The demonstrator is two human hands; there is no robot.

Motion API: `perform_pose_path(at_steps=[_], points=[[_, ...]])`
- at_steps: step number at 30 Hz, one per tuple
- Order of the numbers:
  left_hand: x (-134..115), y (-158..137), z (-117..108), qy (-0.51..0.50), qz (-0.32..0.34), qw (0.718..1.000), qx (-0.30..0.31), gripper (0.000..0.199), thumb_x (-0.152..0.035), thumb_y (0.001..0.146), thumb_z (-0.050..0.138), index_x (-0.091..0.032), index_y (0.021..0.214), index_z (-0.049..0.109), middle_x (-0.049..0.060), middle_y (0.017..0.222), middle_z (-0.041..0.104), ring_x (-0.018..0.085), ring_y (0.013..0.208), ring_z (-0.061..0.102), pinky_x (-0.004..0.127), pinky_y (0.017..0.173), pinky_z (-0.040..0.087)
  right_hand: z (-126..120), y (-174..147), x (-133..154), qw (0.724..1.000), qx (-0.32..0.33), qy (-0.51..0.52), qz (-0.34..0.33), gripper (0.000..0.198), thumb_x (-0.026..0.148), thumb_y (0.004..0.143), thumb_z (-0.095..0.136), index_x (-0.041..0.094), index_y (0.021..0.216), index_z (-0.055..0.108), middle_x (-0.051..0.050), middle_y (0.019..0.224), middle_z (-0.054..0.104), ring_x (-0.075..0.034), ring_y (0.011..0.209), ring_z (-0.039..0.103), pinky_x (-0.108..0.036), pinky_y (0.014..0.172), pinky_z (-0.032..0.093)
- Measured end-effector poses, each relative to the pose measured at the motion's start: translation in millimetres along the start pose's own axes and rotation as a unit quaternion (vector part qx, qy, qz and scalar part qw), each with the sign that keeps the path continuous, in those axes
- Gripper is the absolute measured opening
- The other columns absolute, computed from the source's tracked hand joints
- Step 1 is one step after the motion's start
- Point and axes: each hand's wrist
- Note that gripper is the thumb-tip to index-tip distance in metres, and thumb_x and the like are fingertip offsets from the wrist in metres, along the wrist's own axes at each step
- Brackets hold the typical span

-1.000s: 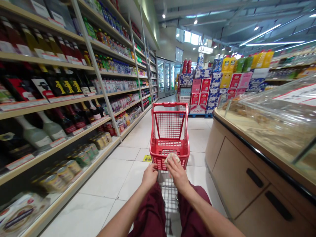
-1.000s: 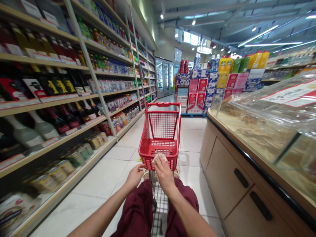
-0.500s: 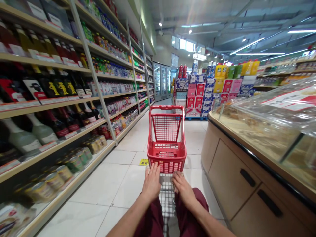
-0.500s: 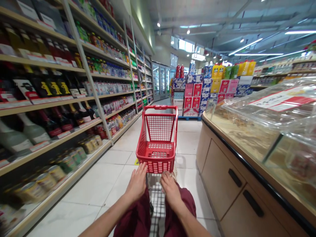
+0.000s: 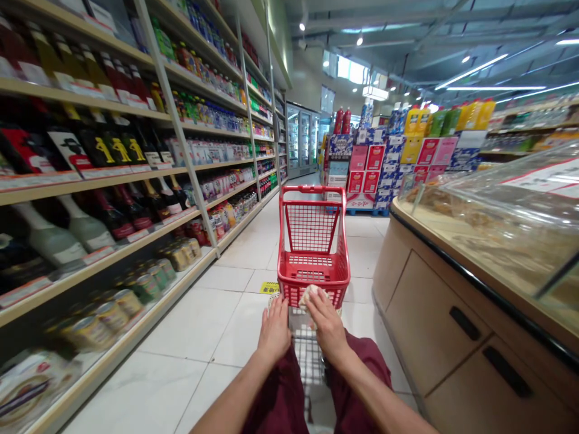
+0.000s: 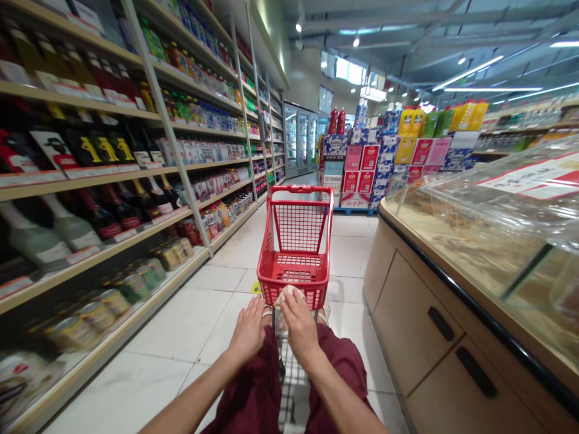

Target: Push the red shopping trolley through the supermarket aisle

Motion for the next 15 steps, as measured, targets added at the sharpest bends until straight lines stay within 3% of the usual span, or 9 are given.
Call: perform_pose_path(at_steps=[3, 7, 12, 15], points=[[4.9, -0.4, -4.7, 0.019, -0.012, 1.0, 0.006, 0.065, -0.008, 0.068, 0.033, -0.009, 0.132, 0.022, 0.01, 0.143, 0.015, 0.02, 0.131, 0.01, 0.043, 0.106, 0.014, 18.5, 22.6, 10.8, 1.0, -0.004, -0.006, -0.027, 0.039, 0.008, 0.079, 0.044, 0.014, 0.117, 0.051, -0.01, 0.124, 0.049, -0.022, 0.125, 0.028, -0.042, 0.098, 0.036], [14.0, 0.1, -10.1, 0.045, -0.009, 0.999, 0.002, 0.064, -0.009, 0.07, 0.032, -0.008, 0.132, 0.021, 0.01, 0.143, 0.015, 0.02, 0.131, 0.01, 0.042, 0.106, 0.014, 39.8, 18.2, 14.9, 0.998, 0.044, -0.001, -0.052, 0.029, 0.009, 0.081, 0.044, 0.017, 0.104, 0.06, -0.007, 0.113, 0.059, -0.019, 0.117, 0.042, -0.036, 0.091, 0.043], [17.4, 2.8, -11.4, 0.048, -0.018, 0.999, -0.008, 0.058, -0.015, 0.074, 0.03, -0.008, 0.131, 0.024, 0.012, 0.142, 0.016, 0.022, 0.131, 0.012, 0.044, 0.105, 0.016, 41.8, 30.9, 21.4, 0.998, 0.035, -0.006, -0.051, 0.038, 0.013, 0.083, 0.042, 0.015, 0.12, 0.048, -0.01, 0.129, 0.044, -0.021, 0.126, 0.027, -0.042, 0.099, 0.033], [18.1, 1.8, -9.8, 0.05, -0.009, 0.999, -0.011, 0.059, -0.013, 0.073, 0.031, -0.008, 0.131, 0.024, 0.012, 0.142, 0.017, 0.021, 0.131, 0.012, 0.043, 0.105, 0.016, 45.6, 27.0, 19.5, 0.994, 0.093, -0.015, -0.051, 0.033, 0.011, 0.082, 0.043, 0.016, 0.113, 0.055, -0.01, 0.12, 0.053, -0.02, 0.12, 0.038, -0.038, 0.095, 0.039]])
Point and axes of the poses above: each hand's wrist, its own y-axis towards the middle knuckle, its own z-axis out of the palm, x = y × z
